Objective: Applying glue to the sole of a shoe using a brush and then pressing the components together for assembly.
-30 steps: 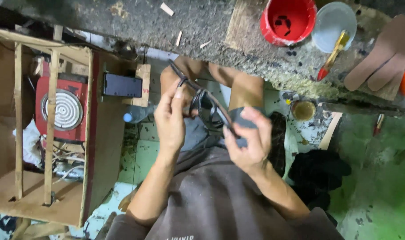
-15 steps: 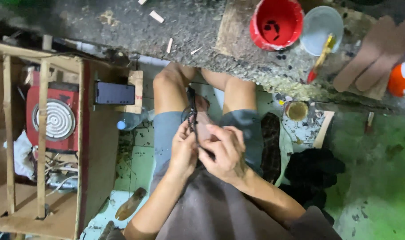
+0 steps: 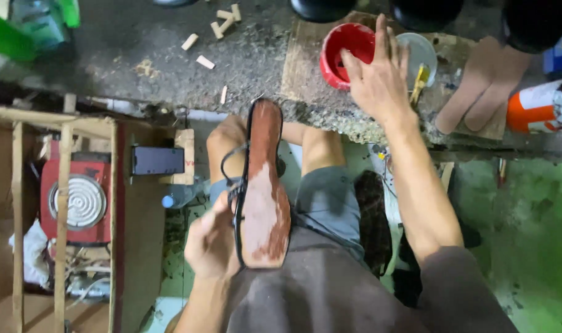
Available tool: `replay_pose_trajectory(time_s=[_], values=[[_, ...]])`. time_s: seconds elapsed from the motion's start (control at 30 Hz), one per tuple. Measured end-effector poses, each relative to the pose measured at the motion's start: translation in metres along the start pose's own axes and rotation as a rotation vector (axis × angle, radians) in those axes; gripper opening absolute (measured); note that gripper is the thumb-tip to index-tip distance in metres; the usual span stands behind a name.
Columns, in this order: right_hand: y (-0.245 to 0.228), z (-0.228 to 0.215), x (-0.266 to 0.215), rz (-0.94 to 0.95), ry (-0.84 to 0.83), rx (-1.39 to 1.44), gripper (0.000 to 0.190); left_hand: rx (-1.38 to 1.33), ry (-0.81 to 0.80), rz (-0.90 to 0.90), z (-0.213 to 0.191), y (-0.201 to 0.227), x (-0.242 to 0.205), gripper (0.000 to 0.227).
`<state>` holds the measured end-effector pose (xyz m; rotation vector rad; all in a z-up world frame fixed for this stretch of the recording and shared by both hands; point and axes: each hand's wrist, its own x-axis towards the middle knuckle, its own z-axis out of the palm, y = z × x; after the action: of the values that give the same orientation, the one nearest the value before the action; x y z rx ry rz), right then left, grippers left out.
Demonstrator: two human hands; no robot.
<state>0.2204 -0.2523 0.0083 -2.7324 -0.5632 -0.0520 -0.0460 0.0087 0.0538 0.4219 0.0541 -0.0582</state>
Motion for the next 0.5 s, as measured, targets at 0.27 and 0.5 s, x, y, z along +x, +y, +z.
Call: replay_pose_trajectory(time_s=[0.27, 0.5], values=[[-0.034, -0.005, -0.049, -0.056, 0.23, 0.453, 0.048, 0.058, 0.406, 0.083, 0.01, -0.004, 0.026, 0.015], [-0.146, 0.0, -0.133, -0.372, 0.205, 0.932, 0.035, 0.18, 0.325, 0.109, -0.045, -0.038, 0.016, 0.015]])
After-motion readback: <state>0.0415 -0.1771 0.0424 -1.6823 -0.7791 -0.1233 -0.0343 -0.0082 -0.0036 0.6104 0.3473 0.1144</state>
